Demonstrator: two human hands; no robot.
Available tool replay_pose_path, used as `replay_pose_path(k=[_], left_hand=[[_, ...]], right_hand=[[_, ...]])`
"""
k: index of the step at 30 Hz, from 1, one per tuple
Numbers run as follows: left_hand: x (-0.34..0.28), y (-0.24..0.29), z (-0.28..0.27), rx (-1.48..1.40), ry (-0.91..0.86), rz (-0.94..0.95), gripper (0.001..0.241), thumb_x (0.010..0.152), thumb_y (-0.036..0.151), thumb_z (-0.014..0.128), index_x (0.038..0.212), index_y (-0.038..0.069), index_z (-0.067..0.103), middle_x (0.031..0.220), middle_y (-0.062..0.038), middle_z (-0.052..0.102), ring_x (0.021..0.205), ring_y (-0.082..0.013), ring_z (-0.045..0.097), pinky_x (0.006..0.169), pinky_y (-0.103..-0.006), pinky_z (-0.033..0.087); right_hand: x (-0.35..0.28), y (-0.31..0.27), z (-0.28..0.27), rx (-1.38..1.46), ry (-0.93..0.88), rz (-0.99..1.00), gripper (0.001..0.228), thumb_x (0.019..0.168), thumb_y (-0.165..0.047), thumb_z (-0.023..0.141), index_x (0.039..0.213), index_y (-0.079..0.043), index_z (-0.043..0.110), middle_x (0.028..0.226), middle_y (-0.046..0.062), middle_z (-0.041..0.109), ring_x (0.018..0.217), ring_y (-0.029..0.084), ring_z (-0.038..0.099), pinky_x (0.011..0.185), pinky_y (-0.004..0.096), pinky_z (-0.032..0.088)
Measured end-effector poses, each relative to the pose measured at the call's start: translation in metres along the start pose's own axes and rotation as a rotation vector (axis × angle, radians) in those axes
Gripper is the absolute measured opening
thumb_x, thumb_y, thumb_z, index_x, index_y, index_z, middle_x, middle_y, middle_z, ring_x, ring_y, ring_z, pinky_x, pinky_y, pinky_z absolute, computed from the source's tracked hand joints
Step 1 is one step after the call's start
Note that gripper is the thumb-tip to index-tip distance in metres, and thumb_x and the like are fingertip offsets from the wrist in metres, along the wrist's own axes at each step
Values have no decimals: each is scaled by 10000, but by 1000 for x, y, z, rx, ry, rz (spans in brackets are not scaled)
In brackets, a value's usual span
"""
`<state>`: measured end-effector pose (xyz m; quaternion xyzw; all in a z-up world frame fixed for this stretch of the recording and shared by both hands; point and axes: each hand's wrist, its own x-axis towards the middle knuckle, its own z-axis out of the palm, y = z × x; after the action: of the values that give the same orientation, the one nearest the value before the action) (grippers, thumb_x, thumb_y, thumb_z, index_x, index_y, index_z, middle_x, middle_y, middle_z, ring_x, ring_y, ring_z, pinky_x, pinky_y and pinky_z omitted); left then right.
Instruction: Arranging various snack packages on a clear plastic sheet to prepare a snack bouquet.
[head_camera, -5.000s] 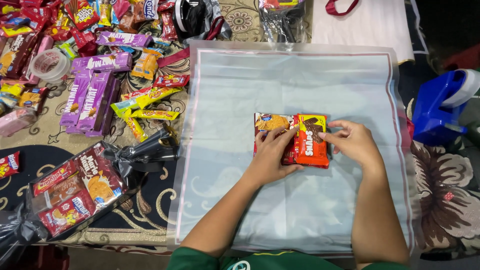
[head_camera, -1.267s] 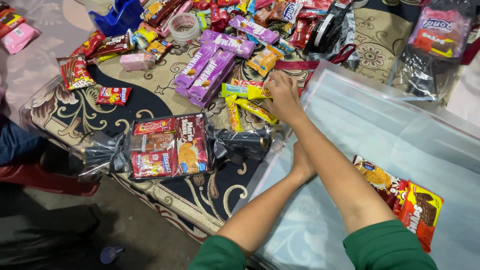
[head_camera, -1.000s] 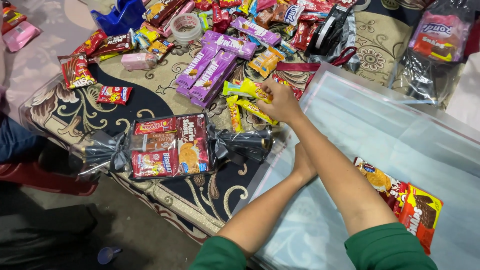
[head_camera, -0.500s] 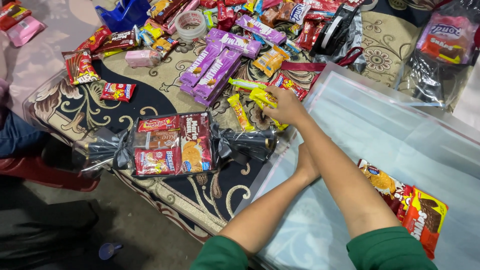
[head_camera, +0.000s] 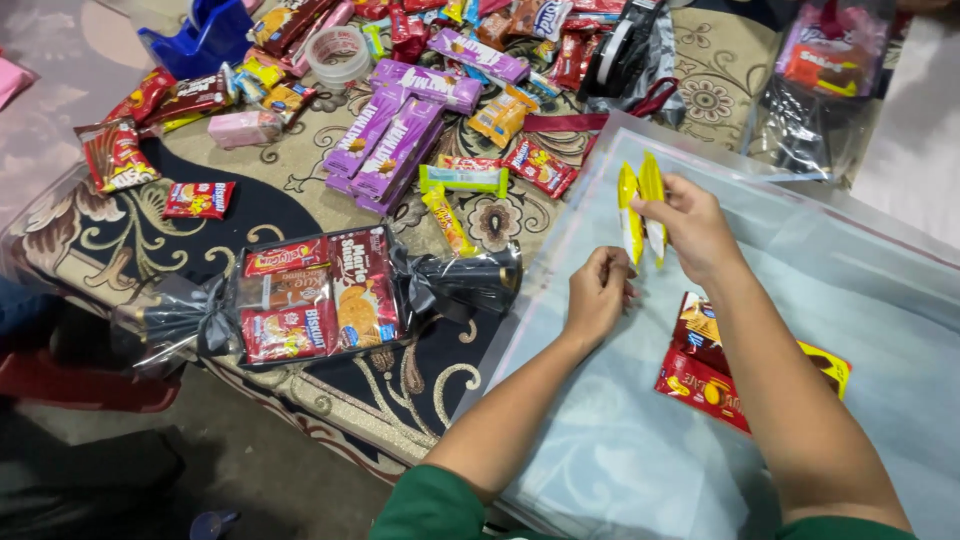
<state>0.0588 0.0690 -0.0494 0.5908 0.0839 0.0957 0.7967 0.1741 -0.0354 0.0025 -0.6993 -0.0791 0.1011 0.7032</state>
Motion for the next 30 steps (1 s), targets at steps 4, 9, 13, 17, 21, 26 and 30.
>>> replay_pose_path(k=[4, 9, 13, 17, 21, 26, 30], left_hand=[[-9, -16, 7, -57, -169, 118, 268, 1101, 244, 517, 1151, 10, 638, 932, -167, 695, 752, -216, 706, 638, -316, 598], [-36, -16, 16, -65, -450, 125, 590, 890, 189, 822, 1350, -27, 524, 968, -162, 657, 720, -171, 670, 629, -299, 588], [-37, -37, 17, -156, -514, 50, 469, 942, 117, 753, 1343, -20, 551, 960, -95, 685, 771, -100, 683, 662, -244, 586], [-35, -28, 10, -50, -542, -47, 495, 984, 192, 723, 1393, -19, 541, 968, -122, 680, 759, -145, 679, 693, -288, 587], [-41, -4, 11, 54, -562, -53, 611, 968, 192, 738, 1459, -66, 481, 1012, -180, 660, 825, -209, 688, 770, -353, 588], [-42, -7, 11, 96, -541, -9, 704, 954, 154, 736, 1533, -9, 370, 968, -164, 658, 839, -204, 653, 796, -342, 566], [-42, -2, 10, 133, -514, 34, 650, 982, 154, 687, 1528, 37, 355, 885, -141, 676, 756, -182, 639, 714, -299, 542]], right_hand=[[-73, -9, -28, -246, 70, -60, 465, 878, -69, 787, 1307, 4, 624, 1050, 117, 708, 920, 152, 660, 838, 320, 569], [-129, -16, -41, -281, 129, -105, 499, 849, -96, 840, 1291, 18, 638, 1085, 187, 733, 947, 244, 716, 858, 399, 580], [-158, -6, -69, -246, 209, -82, 448, 914, -159, 798, 1294, 11, 632, 1093, 151, 734, 940, 196, 701, 881, 367, 576], [-195, -6, -99, -180, 377, -39, 371, 1060, -242, 615, 1338, 5, 613, 1131, 122, 671, 1017, 184, 635, 914, 344, 536], [-222, -11, -117, -471, 439, -65, 488, 956, -96, 699, 1396, 82, 587, 1206, 289, 587, 1140, 389, 608, 1003, 473, 477], [-239, -4, -97, -606, 548, -192, 563, 861, -40, 814, 1378, 44, 605, 1035, 236, 610, 954, 357, 668, 919, 421, 534], [-237, 17, -93, -854, 578, -365, 265, 855, -87, 828, 1112, -107, 767, 1019, 103, 616, 934, 338, 700, 808, 369, 565]])
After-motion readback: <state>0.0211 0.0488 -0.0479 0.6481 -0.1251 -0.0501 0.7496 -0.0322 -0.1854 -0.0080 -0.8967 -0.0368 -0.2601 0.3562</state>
